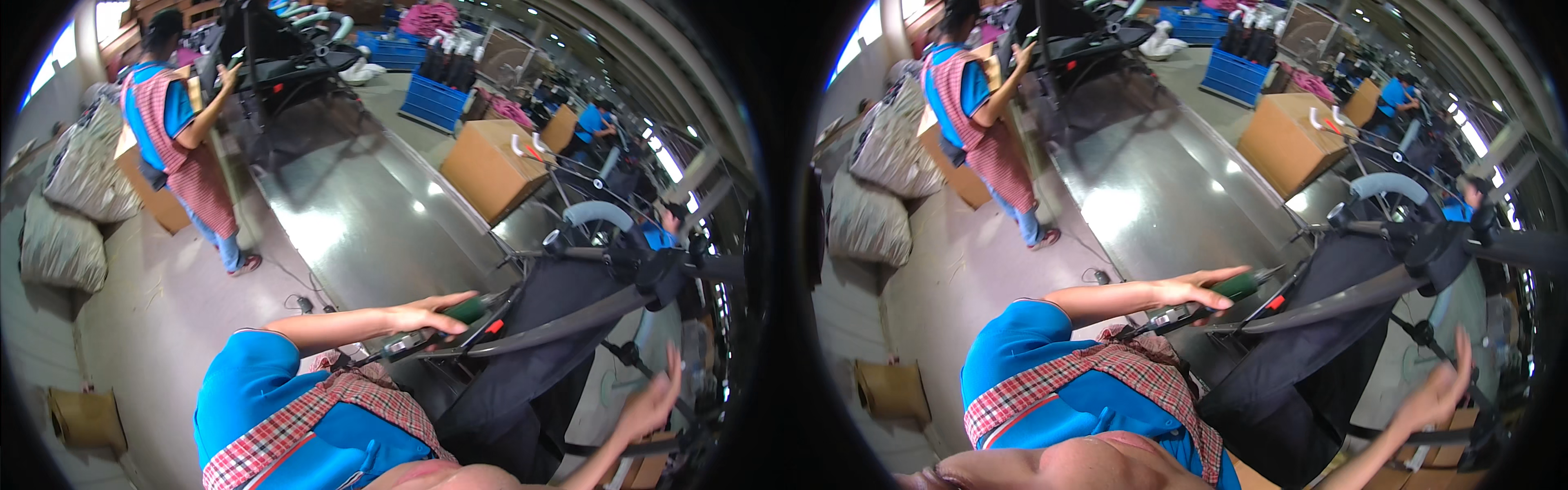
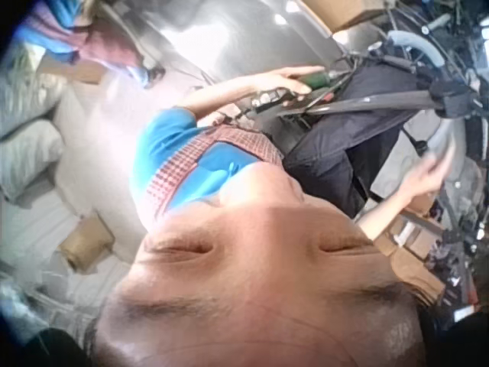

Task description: The person uses a cordless drill to attach fabric components to a stroller frame on a metal workbench. They repeatedly pick up fasteners, align parts, and drive screws into the frame, then move the assembled unit aside to begin on the next stroller.

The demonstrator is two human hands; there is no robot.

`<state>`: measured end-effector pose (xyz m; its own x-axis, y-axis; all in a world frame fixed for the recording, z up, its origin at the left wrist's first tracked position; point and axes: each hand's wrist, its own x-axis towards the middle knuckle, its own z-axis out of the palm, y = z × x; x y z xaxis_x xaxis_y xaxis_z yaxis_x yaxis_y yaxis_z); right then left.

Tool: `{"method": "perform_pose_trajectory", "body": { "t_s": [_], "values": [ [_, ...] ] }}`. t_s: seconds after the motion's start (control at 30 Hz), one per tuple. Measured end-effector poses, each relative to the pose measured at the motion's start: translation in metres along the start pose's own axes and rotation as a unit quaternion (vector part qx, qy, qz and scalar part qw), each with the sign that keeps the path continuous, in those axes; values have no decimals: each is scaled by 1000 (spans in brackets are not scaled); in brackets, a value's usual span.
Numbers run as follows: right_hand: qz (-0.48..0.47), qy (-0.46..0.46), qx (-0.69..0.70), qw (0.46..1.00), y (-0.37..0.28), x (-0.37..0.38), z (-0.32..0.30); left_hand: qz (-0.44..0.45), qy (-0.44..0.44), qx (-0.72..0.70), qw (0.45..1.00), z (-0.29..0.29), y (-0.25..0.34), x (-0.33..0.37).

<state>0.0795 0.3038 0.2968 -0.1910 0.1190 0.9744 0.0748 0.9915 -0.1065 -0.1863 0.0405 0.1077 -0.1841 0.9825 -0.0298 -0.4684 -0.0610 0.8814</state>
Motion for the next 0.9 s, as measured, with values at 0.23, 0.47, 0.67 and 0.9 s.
{"method": "perform_pose_trajectory", "body": {
  "t_s": [0.23, 0.47, 0.67, 0.9],
  "values": [
    [238, 98, -61, 964, 142, -99, -25, -251, 317, 35, 914, -64, -149, -77],
    [704, -265, 233, 617, 250, -247, 14, -291, 262, -78, 917, -61, -198, -103],
    [759, -297, 323, 481, 259, -262, 43, -283, 276, -23, 918, -68, -222, -116],
    [697, -322, 351, 536, 150, -227, 147, -265, 255, -64, 928, -109, -230, -93]
  ]
}}
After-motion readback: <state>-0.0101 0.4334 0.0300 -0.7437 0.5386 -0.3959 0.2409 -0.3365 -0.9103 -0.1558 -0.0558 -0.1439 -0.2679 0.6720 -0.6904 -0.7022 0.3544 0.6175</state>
